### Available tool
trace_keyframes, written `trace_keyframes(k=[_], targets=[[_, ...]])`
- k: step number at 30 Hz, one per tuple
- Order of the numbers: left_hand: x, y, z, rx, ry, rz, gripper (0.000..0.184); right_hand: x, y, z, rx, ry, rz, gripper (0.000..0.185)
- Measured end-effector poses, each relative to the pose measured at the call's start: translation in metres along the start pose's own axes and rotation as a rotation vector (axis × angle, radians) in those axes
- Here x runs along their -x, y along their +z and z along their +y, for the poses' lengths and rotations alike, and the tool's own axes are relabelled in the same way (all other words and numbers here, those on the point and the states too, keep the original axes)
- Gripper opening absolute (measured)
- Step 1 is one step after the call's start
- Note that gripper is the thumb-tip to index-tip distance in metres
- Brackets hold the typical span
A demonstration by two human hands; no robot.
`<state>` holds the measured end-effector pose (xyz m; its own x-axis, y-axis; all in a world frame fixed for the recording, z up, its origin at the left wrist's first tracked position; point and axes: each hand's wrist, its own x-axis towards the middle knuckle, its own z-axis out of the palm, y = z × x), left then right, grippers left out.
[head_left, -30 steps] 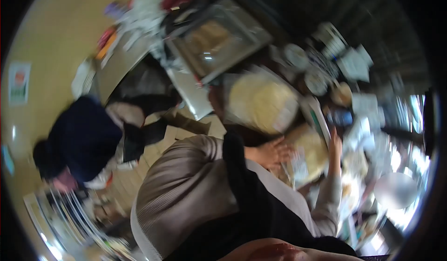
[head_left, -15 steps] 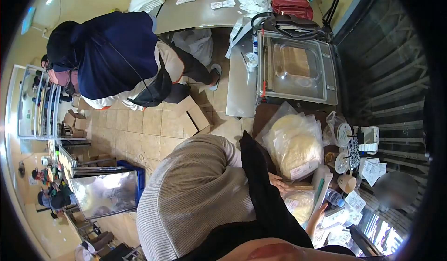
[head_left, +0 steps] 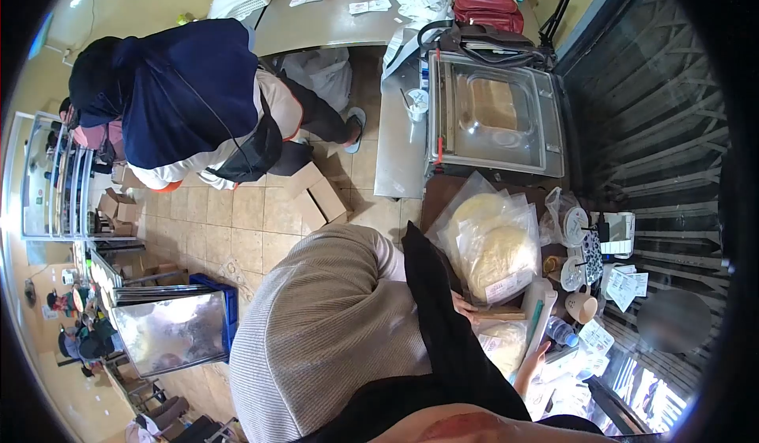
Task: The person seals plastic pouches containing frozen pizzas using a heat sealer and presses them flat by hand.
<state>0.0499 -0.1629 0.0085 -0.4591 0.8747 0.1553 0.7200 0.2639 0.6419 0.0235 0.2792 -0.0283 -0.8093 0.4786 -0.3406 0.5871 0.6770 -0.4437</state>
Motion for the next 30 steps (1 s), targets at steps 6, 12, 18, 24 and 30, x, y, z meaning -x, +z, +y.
trace_keyframes(k=[6,12,18,24,30], targets=[[-0.009,-0.012,0.003,0.171,-0.040,-0.215,0.064,-0.004,0.002,0.012,-0.008,0.006,-0.001,0.091],[-0.027,-0.039,0.018,0.465,-0.129,-0.566,0.064,-0.014,0.009,0.040,-0.019,0.011,-0.020,0.092],[-0.033,-0.154,0.036,0.958,0.013,-0.529,0.059,0.027,0.001,-0.016,-0.033,-0.044,-0.035,0.085],[-0.043,-0.286,0.047,0.998,0.602,-0.568,0.079,0.048,-0.024,-0.044,0.027,0.059,0.046,0.073],[-0.056,-0.275,0.044,1.862,0.561,-0.795,0.085,0.075,-0.054,-0.082,0.046,0.080,0.009,0.071]])
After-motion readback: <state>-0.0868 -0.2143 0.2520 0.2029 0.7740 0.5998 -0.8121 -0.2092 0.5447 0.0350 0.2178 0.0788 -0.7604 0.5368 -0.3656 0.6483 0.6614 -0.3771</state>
